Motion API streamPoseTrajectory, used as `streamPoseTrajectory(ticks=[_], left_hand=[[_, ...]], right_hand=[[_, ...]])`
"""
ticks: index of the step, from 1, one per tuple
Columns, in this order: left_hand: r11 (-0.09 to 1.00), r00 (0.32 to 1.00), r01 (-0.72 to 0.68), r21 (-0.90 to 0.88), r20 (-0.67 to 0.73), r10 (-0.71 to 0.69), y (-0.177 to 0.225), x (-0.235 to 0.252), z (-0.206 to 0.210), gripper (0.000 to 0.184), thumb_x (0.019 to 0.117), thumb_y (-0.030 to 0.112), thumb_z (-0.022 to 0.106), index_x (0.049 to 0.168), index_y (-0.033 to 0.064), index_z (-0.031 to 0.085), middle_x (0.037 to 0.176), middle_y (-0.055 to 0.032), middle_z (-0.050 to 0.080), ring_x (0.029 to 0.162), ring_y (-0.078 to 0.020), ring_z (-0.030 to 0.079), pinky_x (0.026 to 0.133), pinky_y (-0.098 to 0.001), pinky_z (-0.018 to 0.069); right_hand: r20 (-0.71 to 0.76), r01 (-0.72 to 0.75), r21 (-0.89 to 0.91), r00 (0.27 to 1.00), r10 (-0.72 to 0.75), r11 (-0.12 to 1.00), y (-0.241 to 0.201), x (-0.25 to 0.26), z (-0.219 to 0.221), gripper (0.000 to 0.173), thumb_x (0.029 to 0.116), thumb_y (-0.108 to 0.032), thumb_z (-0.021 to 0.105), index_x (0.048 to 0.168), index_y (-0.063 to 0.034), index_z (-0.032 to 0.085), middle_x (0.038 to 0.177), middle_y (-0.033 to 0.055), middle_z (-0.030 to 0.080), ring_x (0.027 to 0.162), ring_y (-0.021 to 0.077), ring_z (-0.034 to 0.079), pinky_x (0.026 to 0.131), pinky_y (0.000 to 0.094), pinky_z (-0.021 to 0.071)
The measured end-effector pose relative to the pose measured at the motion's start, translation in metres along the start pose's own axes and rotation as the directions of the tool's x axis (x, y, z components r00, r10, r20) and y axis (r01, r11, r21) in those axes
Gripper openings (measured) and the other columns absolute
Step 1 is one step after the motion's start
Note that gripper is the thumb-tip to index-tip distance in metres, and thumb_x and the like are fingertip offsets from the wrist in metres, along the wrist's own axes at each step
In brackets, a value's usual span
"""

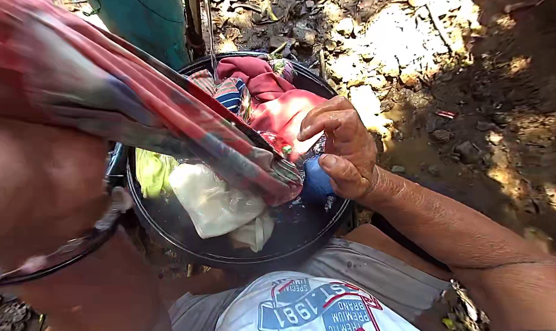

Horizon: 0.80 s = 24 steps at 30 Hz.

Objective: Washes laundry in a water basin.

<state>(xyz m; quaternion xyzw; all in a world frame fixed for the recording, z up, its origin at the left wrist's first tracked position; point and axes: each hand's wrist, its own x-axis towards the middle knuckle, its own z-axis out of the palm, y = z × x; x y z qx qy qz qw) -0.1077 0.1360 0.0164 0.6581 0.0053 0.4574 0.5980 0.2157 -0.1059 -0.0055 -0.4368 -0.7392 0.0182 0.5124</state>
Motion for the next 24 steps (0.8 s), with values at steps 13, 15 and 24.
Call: streamPoseTrajectory(ticks=[13, 15, 24], left_hand=[[0.736, 0.671, 0.507, -0.448, -0.331, -0.664, -0.048, -0.041, 0.225, 0.021, 0.1056, 0.007, 0.046, 0.1, 0.009, 0.065, 0.091, -0.0011, 0.07, 0.086, -0.01, 0.07, 0.081, -0.0291, 0.0599], [0.689, 0.616, 0.485, -0.538, -0.348, -0.706, -0.052, -0.049, 0.234, 0.02, 0.1061, 0.007, 0.045, 0.102, 0.0078, 0.064, 0.093, -0.0038, 0.07, 0.087, -0.0123, 0.071, 0.081, -0.0307, 0.0606], [0.612, 0.546, 0.39, -0.687, -0.362, -0.755, -0.06, -0.058, 0.253, 0.021, 0.1065, 0.009, 0.044, 0.103, 0.0069, 0.065, 0.1, -0.0062, 0.07, 0.097, -0.0151, 0.069, 0.091, -0.0346, 0.0573]], right_hand=[[0.08, -0.078, 0.054, 0.994, 0.074, 0.995, -0.008, -0.026, 0.023, 0.021, 0.097, -0.016, 0.045, 0.083, -0.0024, 0.053, 0.078, 0.0087, 0.053, 0.079, 0.0149, 0.054, 0.07, 0.0251, 0.0448], [0.126, -0.073, 0.013, 0.99, 0.071, 0.997, -0.01, -0.031, 0.028, 0.02, 0.0942, -0.015, 0.045, 0.083, -0.0014, 0.055, 0.077, 0.0099, 0.053, 0.078, 0.0177, 0.054, 0.068, 0.0269, 0.0447], [0.184, -0.118, -0.23, 0.969, 0.162, 0.966, -0.005, -0.028, 0.038, 0.035, 0.0907, -0.033, 0.049, 0.089, 0.0008, 0.059, 0.091, 0.0161, 0.059, 0.09, 0.0267, 0.06, 0.078, 0.0357, 0.0493]])
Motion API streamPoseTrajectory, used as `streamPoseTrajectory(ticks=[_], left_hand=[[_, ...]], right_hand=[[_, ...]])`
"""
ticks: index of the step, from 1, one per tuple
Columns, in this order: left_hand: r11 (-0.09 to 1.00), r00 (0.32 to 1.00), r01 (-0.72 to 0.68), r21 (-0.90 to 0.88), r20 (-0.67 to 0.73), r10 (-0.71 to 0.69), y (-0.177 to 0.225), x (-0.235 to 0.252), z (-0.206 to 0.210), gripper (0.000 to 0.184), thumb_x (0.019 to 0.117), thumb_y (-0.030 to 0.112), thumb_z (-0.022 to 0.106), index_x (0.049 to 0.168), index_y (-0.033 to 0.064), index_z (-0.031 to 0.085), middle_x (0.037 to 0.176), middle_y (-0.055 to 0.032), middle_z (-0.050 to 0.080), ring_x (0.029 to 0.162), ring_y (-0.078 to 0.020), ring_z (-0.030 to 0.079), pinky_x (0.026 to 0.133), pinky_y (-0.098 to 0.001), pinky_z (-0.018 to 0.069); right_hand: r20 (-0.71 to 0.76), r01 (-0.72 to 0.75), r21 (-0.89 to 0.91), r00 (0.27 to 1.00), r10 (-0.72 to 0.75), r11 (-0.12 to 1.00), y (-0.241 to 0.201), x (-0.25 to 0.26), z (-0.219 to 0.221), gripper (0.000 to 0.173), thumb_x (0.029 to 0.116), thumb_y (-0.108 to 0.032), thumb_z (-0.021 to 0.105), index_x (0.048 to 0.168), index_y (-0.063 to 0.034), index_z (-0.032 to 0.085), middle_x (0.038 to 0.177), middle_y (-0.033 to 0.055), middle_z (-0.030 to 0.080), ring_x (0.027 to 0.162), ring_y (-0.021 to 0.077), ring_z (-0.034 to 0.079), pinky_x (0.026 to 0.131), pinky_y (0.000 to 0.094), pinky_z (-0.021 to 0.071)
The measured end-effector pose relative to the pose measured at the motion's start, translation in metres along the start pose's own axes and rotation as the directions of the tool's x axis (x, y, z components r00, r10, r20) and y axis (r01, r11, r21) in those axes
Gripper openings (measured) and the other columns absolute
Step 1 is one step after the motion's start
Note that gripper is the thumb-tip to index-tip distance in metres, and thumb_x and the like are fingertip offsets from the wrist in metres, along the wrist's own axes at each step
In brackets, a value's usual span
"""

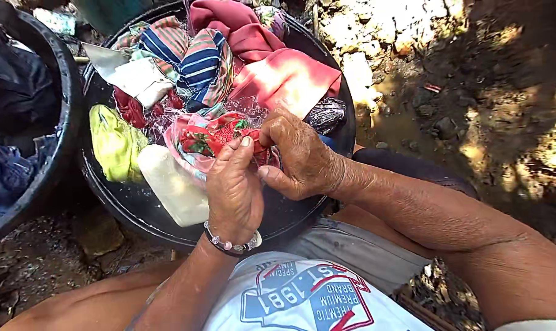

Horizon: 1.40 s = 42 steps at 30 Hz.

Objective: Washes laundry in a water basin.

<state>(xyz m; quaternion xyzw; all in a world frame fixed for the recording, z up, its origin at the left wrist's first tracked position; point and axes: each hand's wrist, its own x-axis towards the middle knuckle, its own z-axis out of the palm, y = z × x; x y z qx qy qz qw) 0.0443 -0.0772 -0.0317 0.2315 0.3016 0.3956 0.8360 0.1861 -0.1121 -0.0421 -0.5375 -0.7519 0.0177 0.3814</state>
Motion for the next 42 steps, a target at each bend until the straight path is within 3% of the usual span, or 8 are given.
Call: streamPoseTrajectory(ticks=[9, 16, 18, 21, 23, 26, 29, 42], left_hand=[[0.998, 0.991, 0.014, 0.068, 0.133, -0.023, 0.007, -0.009, -0.001, 0.051, 0.1099, 0.032, 0.024, 0.123, 0.0041, 0.065, 0.121, -0.008, 0.067, 0.117, -0.0179, 0.063, 0.104, -0.0372, 0.0509], [0.959, 0.954, -0.049, 0.279, 0.296, -0.037, 0.013, -0.006, -0.011, 0.043, 0.1064, 0.028, 0.04, 0.131, 0.0016, 0.063, 0.138, -0.0084, 0.06, 0.131, -0.0187, 0.056, 0.109, -0.0388, 0.047], [0.813, 0.923, -0.246, 0.527, 0.383, 0.032, 0.022, 0.0, -0.017, 0.04, 0.1046, 0.018, 0.04, 0.126, -0.004, 0.065, 0.133, -0.0096, 0.059, 0.127, -0.0158, 0.056, 0.108, -0.0348, 0.0492], [0.318, 0.765, -0.642, 0.697, 0.561, 0.315, 0.034, 0.015, -0.03, 0.023, 0.0997, 0.008, 0.054, 0.098, -0.0028, 0.074, 0.108, -0.0096, 0.072, 0.109, -0.0113, 0.066, 0.097, -0.0288, 0.0541], [0.175, 0.635, -0.765, 0.62, 0.678, 0.371, 0.043, 0.025, -0.036, 0.019, 0.0958, 0.007, 0.062, 0.108, -0.0051, 0.069, 0.116, -0.0133, 0.068, 0.116, -0.0149, 0.062, 0.102, -0.03, 0.0511], [0.259, 0.558, -0.828, 0.497, 0.777, 0.291, 0.048, 0.031, -0.033, 0.032, 0.0949, 0.009, 0.066, 0.123, -0.0067, 0.066, 0.129, -0.0154, 0.065, 0.127, -0.0176, 0.058, 0.109, -0.0326, 0.0478], [0.301, 0.515, -0.845, 0.442, 0.823, 0.238, 0.048, 0.034, -0.03, 0.024, 0.0943, 0.005, 0.067, 0.114, -0.0078, 0.069, 0.117, -0.0141, 0.068, 0.114, -0.0135, 0.064, 0.102, -0.0278, 0.0528], [-0.013, 0.435, -0.888, 0.459, 0.85, 0.299, 0.086, 0.029, -0.009, 0.017, 0.1022, 0.01, 0.052, 0.096, -0.0023, 0.062, 0.089, -0.0039, 0.061, 0.084, -0.0027, 0.059, 0.076, -0.0169, 0.0501]], right_hand=[[-0.024, -0.035, -0.017, 0.999, 0.035, 0.999, 0.018, -0.003, 0.008, 0.029, 0.0949, -0.026, 0.047, 0.09, 0.0014, 0.056, 0.084, 0.013, 0.054, 0.08, 0.021, 0.055, 0.069, 0.0295, 0.0449], [-0.052, -0.115, 0.168, 0.991, 0.125, 0.979, 0.02, -0.007, 0.005, 0.015, 0.0939, -0.006, 0.044, 0.084, 0.0014, 0.054, 0.082, 0.0115, 0.052, 0.081, 0.0167, 0.054, 0.072, 0.0248, 0.0442], [-0.065, -0.152, 0.286, 0.982, 0.178, 0.946, 0.019, -0.008, 0.005, 0.016, 0.0947, -0.006, 0.044, 0.082, -0.0002, 0.053, 0.083, 0.0088, 0.051, 0.081, 0.0114, 0.053, 0.072, 0.0205, 0.0435], [-0.036, -0.186, 0.42, 0.975, 0.221, 0.888, 0.008, -0.007, -0.003, 0.017, 0.092, -0.008, 0.044, 0.078, -0.003, 0.052, 0.082, 0.0056, 0.051, 0.08, 0.0067, 0.052, 0.07, 0.0171, 0.0423], [0.042, -0.205, 0.475, 0.977, 0.211, 0.856, -0.001, -0.005, -0.012, 0.016, 0.0915, -0.006, 0.044, 0.078, -0.0037, 0.053, 0.083, 0.0047, 0.052, 0.081, 0.0056, 0.052, 0.07, 0.0165, 0.0423], [0.138, -0.231, 0.511, 0.973, 0.186, 0.828, -0.01, -0.001, -0.022, 0.015, 0.0906, -0.004, 0.046, 0.078, -0.0032, 0.054, 0.082, 0.0041, 0.052, 0.08, 0.005, 0.052, 0.068, 0.0161, 0.0422], [0.154, -0.249, 0.523, 0.968, 0.197, 0.815, -0.01, -0.001, -0.024, 0.016, 0.0915, -0.004, 0.047, 0.079, -0.0032, 0.057, 0.085, 0.0042, 0.055, 0.085, 0.0042, 0.054, 0.074, 0.0155, 0.0437], [-0.01, -0.181, 0.405, 0.979, 0.203, 0.896, -0.021, -0.002, -0.002, 0.026, 0.091, -0.028, 0.053, 0.084, -0.0034, 0.053, 0.081, 0.0037, 0.05, 0.076, 0.0067, 0.05, 0.065, 0.0184, 0.0419]])
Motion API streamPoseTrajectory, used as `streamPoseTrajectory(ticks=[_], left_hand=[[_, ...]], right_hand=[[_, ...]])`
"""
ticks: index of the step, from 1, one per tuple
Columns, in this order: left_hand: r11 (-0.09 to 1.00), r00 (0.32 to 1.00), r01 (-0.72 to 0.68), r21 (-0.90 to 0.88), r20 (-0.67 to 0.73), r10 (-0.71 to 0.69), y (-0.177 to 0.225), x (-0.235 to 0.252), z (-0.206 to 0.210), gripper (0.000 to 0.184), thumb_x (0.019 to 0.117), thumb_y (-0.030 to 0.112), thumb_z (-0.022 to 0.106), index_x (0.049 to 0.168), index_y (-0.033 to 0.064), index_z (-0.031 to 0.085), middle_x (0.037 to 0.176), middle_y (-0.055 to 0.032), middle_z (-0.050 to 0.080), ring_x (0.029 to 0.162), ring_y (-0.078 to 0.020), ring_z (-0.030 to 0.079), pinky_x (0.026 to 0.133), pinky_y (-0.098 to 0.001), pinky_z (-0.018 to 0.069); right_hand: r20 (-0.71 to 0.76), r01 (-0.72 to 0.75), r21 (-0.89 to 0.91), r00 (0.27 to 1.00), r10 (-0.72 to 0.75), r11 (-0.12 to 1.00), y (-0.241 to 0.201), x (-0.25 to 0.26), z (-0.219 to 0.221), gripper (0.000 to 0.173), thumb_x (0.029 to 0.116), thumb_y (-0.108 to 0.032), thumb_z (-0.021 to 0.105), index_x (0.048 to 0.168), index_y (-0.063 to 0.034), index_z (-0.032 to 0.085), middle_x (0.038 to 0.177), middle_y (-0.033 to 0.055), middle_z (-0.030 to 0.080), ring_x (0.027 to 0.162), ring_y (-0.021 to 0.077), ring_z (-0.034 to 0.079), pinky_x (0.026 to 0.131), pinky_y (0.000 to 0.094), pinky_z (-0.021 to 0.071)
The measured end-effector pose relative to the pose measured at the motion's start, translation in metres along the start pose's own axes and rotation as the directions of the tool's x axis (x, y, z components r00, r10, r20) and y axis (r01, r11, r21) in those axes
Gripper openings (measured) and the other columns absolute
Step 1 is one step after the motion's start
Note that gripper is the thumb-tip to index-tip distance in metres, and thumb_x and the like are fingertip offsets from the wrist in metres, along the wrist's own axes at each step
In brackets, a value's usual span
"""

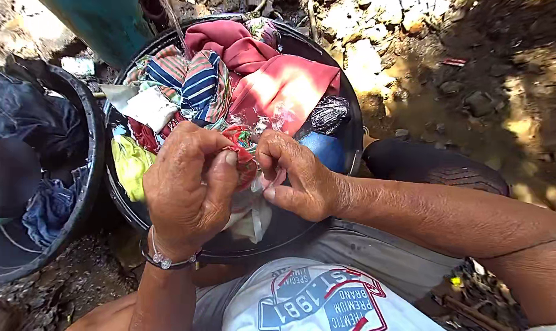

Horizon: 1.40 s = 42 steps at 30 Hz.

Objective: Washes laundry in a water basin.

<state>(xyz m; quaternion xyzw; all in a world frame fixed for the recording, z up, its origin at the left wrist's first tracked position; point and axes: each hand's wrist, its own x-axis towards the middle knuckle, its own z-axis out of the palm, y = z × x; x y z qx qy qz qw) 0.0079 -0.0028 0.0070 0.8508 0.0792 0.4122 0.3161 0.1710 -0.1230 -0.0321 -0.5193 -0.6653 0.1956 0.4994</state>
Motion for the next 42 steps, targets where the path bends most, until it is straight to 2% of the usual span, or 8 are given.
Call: streamPoseTrajectory(ticks=[3, 8, 11, 17, 23, 28, 31, 42], left_hand=[[1.0, 0.999, -0.012, 0.013, -0.048, 0.013, 0.004, 0.006, -0.005, 0.015, 0.1024, 0.012, 0.053, 0.096, 0.0006, 0.061, 0.088, -0.0014, 0.06, 0.083, -0.0011, 0.059, 0.075, -0.0158, 0.0496], [0.999, 0.997, -0.042, 0.0, -0.07, 0.042, 0.011, 0.011, 0.001, 0.016, 0.1034, 0.014, 0.052, 0.094, 0.0031, 0.059, 0.087, -0.0008, 0.059, 0.082, -0.0016, 0.058, 0.073, -0.0159, 0.0491], [0.999, 0.996, -0.054, -0.004, -0.069, 0.054, 0.016, 0.013, 0.004, 0.017, 0.1046, 0.017, 0.053, 0.096, 0.0041, 0.059, 0.089, 0.0003, 0.059, 0.083, -0.0006, 0.059, 0.074, -0.0156, 0.0508], [0.997, 0.997, -0.07, 0.032, -0.043, 0.072, 0.019, 0.021, -0.015, 0.015, 0.1051, 0.019, 0.055, 0.101, 0.0064, 0.062, 0.095, 0.0023, 0.063, 0.091, -0.0011, 0.062, 0.081, -0.0183, 0.0523], [0.992, 0.996, -0.083, 0.096, -0.014, 0.085, 0.013, 0.021, -0.043, 0.013, 0.1055, 0.021, 0.057, 0.105, 0.0096, 0.065, 0.102, 0.0055, 0.064, 0.099, -0.0007, 0.062, 0.086, -0.0183, 0.0519], [0.996, 0.996, -0.085, 0.023, 0.033, 0.084, 0.017, 0.013, -0.037, 0.013, 0.105, 0.018, 0.057, 0.103, 0.0062, 0.063, 0.1, 0.0013, 0.065, 0.099, -0.004, 0.063, 0.087, -0.0203, 0.0532], [0.997, 0.997, -0.07, -0.021, 0.043, 0.071, 0.015, 0.009, -0.03, 0.014, 0.1055, 0.018, 0.056, 0.102, 0.0066, 0.063, 0.099, 0.0015, 0.064, 0.099, -0.0038, 0.063, 0.087, -0.0205, 0.0531], [0.995, 0.998, -0.038, -0.093, 0.054, 0.043, 0.006, 0.002, -0.022, 0.018, 0.1063, 0.02, 0.053, 0.097, 0.006, 0.059, 0.093, -0.0011, 0.063, 0.093, -0.006, 0.064, 0.083, -0.0229, 0.0548]], right_hand=[[-0.006, -0.026, 0.067, 1.0, 0.026, 0.997, -0.003, 0.0, 0.009, 0.028, 0.0935, -0.026, 0.052, 0.09, 0.0011, 0.056, 0.082, 0.0056, 0.053, 0.076, 0.0062, 0.054, 0.066, 0.0175, 0.0461], [-0.084, -0.059, 0.226, 0.993, 0.08, 0.972, -0.012, 0.006, 0.026, 0.034, 0.0962, -0.022, 0.053, 0.111, 0.0079, 0.063, 0.102, 0.0135, 0.062, 0.101, 0.0112, 0.061, 0.089, 0.0229, 0.051], [-0.197, -0.085, 0.338, 0.967, 0.159, 0.937, -0.02, 0.012, 0.035, 0.02, 0.0975, -0.007, 0.051, 0.104, 0.0053, 0.066, 0.099, 0.0094, 0.061, 0.099, 0.0081, 0.059, 0.088, 0.0202, 0.0493], [-0.266, -0.03, 0.546, 0.941, 0.208, 0.837, -0.021, 0.018, 0.025, 0.025, 0.0935, 0.004, 0.043, 0.093, 0.0041, 0.068, 0.1, 0.0043, 0.066, 0.1, 0.0026, 0.061, 0.091, 0.0203, 0.0511], [-0.196, 0.015, 0.52, 0.975, 0.103, 0.854, -0.031, 0.028, -0.027, 0.029, 0.0908, -0.001, 0.04, 0.079, -0.009, 0.065, 0.083, -0.0056, 0.063, 0.079, -0.0019, 0.059, 0.069, 0.016, 0.0488], [-0.125, 0.22, 0.39, 0.975, -0.185, 0.894, -0.032, 0.025, -0.052, 0.018, 0.0944, -0.003, 0.045, 0.082, -0.0041, 0.058, 0.083, -0.0009, 0.061, 0.083, -0.0013, 0.059, 0.074, 0.0156, 0.0497], [-0.064, 0.193, 0.404, 0.981, -0.183, 0.894, -0.035, 0.025, -0.058, 0.019, 0.0923, -0.003, 0.045, 0.076, -0.0047, 0.055, 0.075, -0.0012, 0.057, 0.073, -0.0025, 0.056, 0.065, 0.0131, 0.0456], [-0.001, 0.164, 0.355, 0.984, -0.176, 0.92, -0.033, 0.026, -0.06, 0.018, 0.0905, 0.0, 0.043, 0.079, 0.0011, 0.056, 0.08, 0.0003, 0.061, 0.08, -0.0051, 0.058, 0.07, 0.0111, 0.0461]])
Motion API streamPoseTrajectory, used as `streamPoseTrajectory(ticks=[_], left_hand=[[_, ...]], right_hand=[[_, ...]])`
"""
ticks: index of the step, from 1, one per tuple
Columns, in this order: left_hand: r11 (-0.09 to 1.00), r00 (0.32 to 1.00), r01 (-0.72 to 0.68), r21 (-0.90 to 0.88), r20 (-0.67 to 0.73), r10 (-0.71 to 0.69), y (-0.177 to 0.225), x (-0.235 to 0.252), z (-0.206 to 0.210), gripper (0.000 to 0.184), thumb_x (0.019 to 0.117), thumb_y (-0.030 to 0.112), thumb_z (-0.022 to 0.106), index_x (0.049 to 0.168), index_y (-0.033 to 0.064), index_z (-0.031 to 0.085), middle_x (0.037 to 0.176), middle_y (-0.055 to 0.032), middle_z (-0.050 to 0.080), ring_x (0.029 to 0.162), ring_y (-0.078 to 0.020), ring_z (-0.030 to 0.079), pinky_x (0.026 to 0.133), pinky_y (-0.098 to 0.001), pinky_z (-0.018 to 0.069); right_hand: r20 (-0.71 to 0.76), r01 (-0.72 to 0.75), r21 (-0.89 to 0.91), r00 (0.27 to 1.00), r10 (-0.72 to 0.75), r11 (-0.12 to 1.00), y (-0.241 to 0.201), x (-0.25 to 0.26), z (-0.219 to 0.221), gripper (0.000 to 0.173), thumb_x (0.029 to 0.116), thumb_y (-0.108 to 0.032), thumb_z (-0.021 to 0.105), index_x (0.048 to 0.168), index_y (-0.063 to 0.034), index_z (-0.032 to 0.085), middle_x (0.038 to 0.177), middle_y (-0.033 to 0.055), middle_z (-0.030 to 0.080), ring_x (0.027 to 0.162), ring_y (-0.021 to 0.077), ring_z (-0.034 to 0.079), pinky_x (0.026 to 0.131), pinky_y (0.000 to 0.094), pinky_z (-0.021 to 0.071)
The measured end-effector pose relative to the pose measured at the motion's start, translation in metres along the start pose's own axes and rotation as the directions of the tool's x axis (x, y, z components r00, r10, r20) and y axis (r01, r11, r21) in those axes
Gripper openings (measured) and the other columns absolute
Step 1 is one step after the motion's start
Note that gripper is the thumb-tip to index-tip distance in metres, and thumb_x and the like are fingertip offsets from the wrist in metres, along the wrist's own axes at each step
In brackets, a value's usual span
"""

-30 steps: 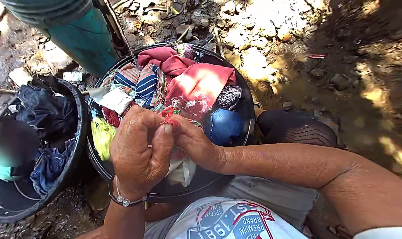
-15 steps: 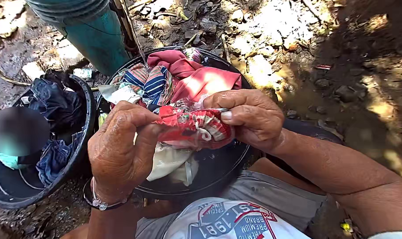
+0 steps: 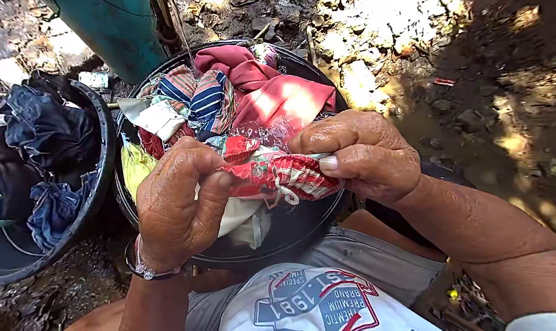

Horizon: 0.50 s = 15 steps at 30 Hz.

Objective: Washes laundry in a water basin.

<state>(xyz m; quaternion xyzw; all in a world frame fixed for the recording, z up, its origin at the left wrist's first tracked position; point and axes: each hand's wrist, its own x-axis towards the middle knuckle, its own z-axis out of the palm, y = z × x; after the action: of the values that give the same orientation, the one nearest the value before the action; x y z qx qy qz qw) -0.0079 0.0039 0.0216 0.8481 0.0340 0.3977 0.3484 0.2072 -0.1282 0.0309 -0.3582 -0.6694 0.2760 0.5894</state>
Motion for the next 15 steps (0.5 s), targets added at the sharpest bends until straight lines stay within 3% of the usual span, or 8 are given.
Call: streamPoseTrajectory(ticks=[4, 5, 8, 10, 12, 15], left_hand=[[1.0, 1.0, 0.013, -0.019, 0.004, -0.013, -0.002, -0.003, 0.003, 0.02, 0.1068, 0.022, 0.05, 0.094, 0.0071, 0.058, 0.09, -0.0003, 0.062, 0.09, -0.0054, 0.063, 0.081, -0.022, 0.0533], [1.0, 1.0, 0.014, -0.025, 0.001, -0.014, -0.002, -0.003, 0.005, 0.021, 0.1068, 0.022, 0.05, 0.093, 0.0073, 0.058, 0.088, 0.0002, 0.061, 0.088, -0.0046, 0.062, 0.079, -0.0208, 0.0526], [0.999, 1.0, 0.017, -0.049, 0.005, -0.017, -0.004, -0.004, 0.011, 0.022, 0.1069, 0.02, 0.049, 0.091, 0.0065, 0.058, 0.087, 0.0008, 0.059, 0.086, -0.0028, 0.06, 0.077, -0.0187, 0.0503], [0.998, 1.0, 0.024, -0.058, 0.01, -0.023, -0.005, -0.005, 0.013, 0.023, 0.1072, 0.02, 0.048, 0.091, 0.0063, 0.058, 0.087, 0.0012, 0.059, 0.086, -0.0019, 0.06, 0.077, -0.0175, 0.0499], [0.998, 0.999, 0.033, -0.063, 0.016, -0.032, -0.007, -0.007, 0.015, 0.022, 0.1068, 0.019, 0.048, 0.092, 0.0057, 0.058, 0.088, 0.0013, 0.059, 0.086, -0.0018, 0.059, 0.077, -0.0176, 0.0489], [0.997, 0.998, 0.054, -0.054, 0.026, -0.053, -0.008, -0.008, 0.017, 0.018, 0.1053, 0.017, 0.05, 0.093, 0.0058, 0.058, 0.088, 0.0023, 0.058, 0.085, -0.0008, 0.058, 0.076, -0.0168, 0.0481]], right_hand=[[-0.034, 0.186, -0.187, 0.98, -0.195, 0.965, 0.015, -0.006, 0.0, 0.012, 0.0957, 0.007, 0.047, 0.089, 0.0021, 0.056, 0.097, 0.0076, 0.066, 0.098, 0.0033, 0.065, 0.086, 0.0177, 0.0538], [-0.035, 0.207, -0.227, 0.975, -0.22, 0.952, 0.018, -0.007, 0.0, 0.012, 0.0974, 0.007, 0.047, 0.09, 0.0018, 0.055, 0.097, 0.0085, 0.065, 0.099, 0.0045, 0.065, 0.086, 0.0184, 0.0548], [-0.102, 0.157, -0.174, 0.979, -0.176, 0.972, 0.026, -0.006, 0.001, 0.018, 0.0919, 0.006, 0.046, 0.081, -0.0008, 0.058, 0.084, 0.0028, 0.067, 0.084, 0.0002, 0.065, 0.074, 0.0163, 0.053], [-0.057, 0.181, -0.252, 0.978, -0.202, 0.95, 0.028, -0.009, -0.003, 0.015, 0.0974, 0.007, 0.048, 0.086, 0.0, 0.055, 0.087, 0.0063, 0.064, 0.088, 0.0031, 0.064, 0.079, 0.017, 0.0541], [-0.101, 0.111, -0.138, 0.987, -0.125, 0.984, 0.028, -0.009, -0.002, 0.02, 0.0944, 0.007, 0.046, 0.081, -0.0027, 0.057, 0.082, 0.0013, 0.064, 0.083, 0.0002, 0.063, 0.074, 0.0161, 0.0528], [-0.144, -0.138, 0.191, 0.975, 0.166, 0.972, 0.024, -0.005, 0.001, 0.034, 0.0907, 0.001, 0.041, 0.069, -0.0133, 0.062, 0.07, -0.0107, 0.063, 0.07, -0.0064, 0.06, 0.063, 0.0136, 0.0483]])
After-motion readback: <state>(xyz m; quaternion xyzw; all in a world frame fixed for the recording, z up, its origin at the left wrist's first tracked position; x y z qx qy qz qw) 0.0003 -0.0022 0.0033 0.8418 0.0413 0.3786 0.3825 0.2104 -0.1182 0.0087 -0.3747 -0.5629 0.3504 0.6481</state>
